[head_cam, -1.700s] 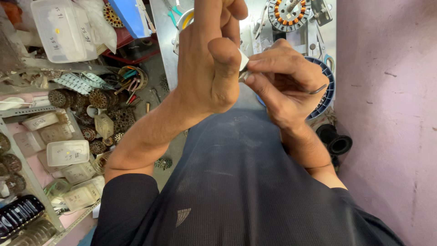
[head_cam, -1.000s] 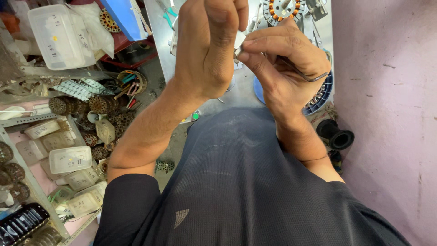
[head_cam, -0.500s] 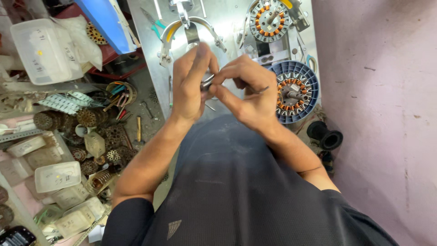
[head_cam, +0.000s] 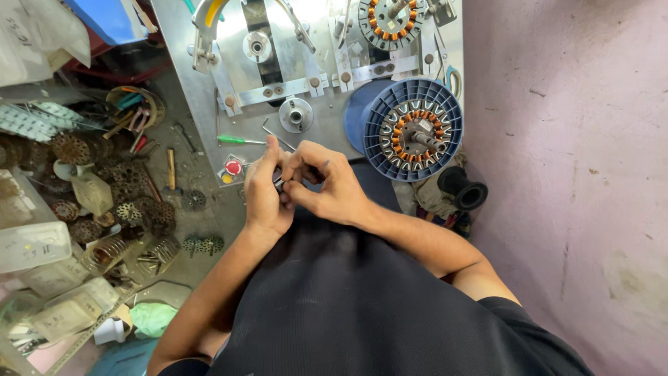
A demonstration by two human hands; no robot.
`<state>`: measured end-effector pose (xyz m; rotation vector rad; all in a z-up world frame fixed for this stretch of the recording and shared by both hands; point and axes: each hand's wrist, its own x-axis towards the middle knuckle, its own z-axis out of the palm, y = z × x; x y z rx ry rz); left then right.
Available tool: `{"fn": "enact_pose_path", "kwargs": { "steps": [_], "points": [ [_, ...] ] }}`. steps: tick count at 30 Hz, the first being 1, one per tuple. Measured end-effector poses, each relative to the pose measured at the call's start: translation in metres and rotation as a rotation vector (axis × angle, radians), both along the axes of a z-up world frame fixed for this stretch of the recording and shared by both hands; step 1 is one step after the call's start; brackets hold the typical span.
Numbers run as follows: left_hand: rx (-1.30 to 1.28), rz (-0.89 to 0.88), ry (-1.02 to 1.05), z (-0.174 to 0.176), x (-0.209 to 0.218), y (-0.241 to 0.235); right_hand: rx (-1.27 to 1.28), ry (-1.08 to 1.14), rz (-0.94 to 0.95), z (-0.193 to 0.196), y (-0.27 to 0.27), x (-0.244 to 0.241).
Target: The person assembles small metal components of an electric motor, inserting a pin into a cylindrical housing and attaching it to a larger circular part. The person then places the assembled unit into a machine jig and secures it.
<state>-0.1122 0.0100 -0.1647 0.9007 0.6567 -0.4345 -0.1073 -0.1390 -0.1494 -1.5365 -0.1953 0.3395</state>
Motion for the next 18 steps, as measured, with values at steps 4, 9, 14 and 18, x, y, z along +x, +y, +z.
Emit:
{"fn": "enact_pose_path", "kwargs": {
  "steps": [4, 9, 14, 18],
  "points": [
    [-0.011, 0.05, -0.038, 0.004, -0.008, -0.009, 0.121, 0.127, 0.028, -0.003, -0.009, -0.004],
    [0.067, 0.07, -0.112, 0.012, -0.018, -0.025, 0.292, 0.265, 0.066, 0.001, -0.024, -0.007],
    [0.199, 0.095, -0.131, 0.018, -0.023, -0.041, 0.065, -0.037, 0.081, 0.009, -0.04, -0.006],
    [0.212, 0.092, -0.129, 0.019, -0.028, -0.053, 0.082, -0.01, 0.126, 0.008, -0.054, -0.004]
  ]
}}
